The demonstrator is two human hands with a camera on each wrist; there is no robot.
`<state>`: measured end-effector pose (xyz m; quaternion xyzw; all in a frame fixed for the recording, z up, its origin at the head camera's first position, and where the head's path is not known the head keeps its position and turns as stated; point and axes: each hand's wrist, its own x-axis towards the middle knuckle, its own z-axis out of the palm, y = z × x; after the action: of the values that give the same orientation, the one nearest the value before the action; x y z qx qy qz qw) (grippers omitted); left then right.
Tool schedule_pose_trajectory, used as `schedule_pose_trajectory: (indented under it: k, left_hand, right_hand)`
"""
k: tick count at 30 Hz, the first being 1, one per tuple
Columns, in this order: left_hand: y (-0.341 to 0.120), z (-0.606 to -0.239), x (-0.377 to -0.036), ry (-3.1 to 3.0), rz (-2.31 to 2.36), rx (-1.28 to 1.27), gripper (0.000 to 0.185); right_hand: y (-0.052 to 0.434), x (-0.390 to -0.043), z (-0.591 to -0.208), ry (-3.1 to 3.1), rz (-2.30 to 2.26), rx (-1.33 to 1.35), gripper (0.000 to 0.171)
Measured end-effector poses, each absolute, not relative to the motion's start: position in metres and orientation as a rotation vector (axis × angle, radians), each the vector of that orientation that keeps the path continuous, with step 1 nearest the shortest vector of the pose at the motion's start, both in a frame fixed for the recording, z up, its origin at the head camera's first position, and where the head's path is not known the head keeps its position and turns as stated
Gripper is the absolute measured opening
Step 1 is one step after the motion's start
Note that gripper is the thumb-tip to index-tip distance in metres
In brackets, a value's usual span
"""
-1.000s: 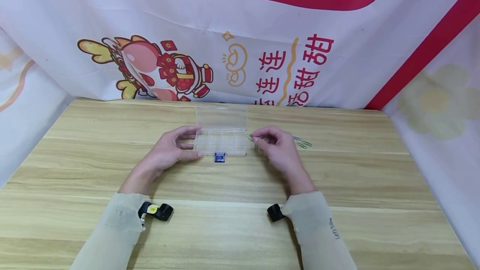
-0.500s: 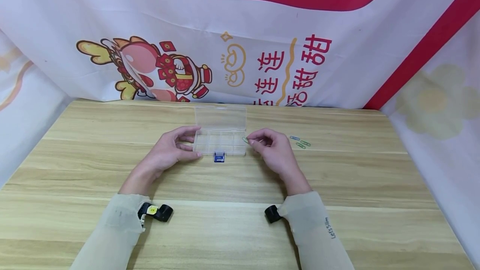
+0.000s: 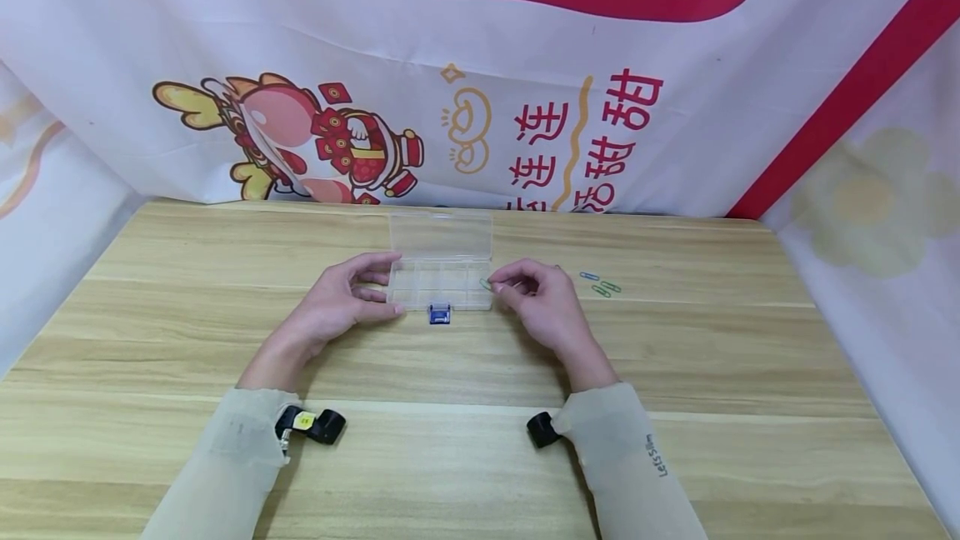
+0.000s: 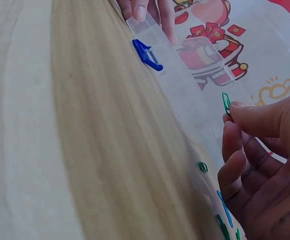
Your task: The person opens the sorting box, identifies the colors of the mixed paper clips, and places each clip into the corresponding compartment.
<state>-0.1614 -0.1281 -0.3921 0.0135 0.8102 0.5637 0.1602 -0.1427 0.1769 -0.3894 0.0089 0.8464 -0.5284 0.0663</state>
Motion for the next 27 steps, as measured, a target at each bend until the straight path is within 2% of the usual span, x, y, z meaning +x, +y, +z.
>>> schedule_pose_trajectory:
  k: [27]
  left_hand:
    - [-0.1289, -0.3949, -0.1621, 2.322, 1.570, 0.084, 0.079]
  right_hand:
    - [0.1682, -0.1423, -0.3935, 2.581, -1.535, 0.014, 0.011]
